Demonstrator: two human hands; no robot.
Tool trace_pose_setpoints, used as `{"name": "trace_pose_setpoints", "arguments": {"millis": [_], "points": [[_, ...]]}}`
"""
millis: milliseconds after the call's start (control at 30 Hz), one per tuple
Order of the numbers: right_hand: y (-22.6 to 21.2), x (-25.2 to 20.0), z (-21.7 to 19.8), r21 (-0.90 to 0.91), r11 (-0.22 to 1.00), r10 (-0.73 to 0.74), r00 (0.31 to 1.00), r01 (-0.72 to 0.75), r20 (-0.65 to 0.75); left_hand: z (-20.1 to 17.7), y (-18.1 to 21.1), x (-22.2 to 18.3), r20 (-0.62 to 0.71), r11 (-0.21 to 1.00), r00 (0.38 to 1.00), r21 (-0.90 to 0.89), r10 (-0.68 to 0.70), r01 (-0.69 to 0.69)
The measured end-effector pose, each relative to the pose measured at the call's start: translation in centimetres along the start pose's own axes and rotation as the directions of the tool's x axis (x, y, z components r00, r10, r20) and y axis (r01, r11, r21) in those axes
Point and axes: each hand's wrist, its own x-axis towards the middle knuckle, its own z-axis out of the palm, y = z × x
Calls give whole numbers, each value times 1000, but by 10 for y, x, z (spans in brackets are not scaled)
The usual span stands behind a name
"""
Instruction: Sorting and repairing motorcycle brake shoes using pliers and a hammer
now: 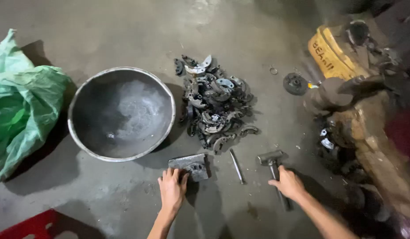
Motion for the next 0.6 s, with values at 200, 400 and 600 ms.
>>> {"name": "trace_pose_setpoints", "arguments": {"millis": [200,400,600], "points": [[-18,-20,-27,360,921,232,952,-149,-200,-1,-6,-3,-21,998,999,-51,-38,37],[-124,-109,-43,842,538,-114,993,29,39,-4,0,-2,-35,998,999,-47,-38,37],[-238,-124,-68,416,887,-192,980,199,-58,-6,2,6,-52,998,998,-51,-32,29]]}}
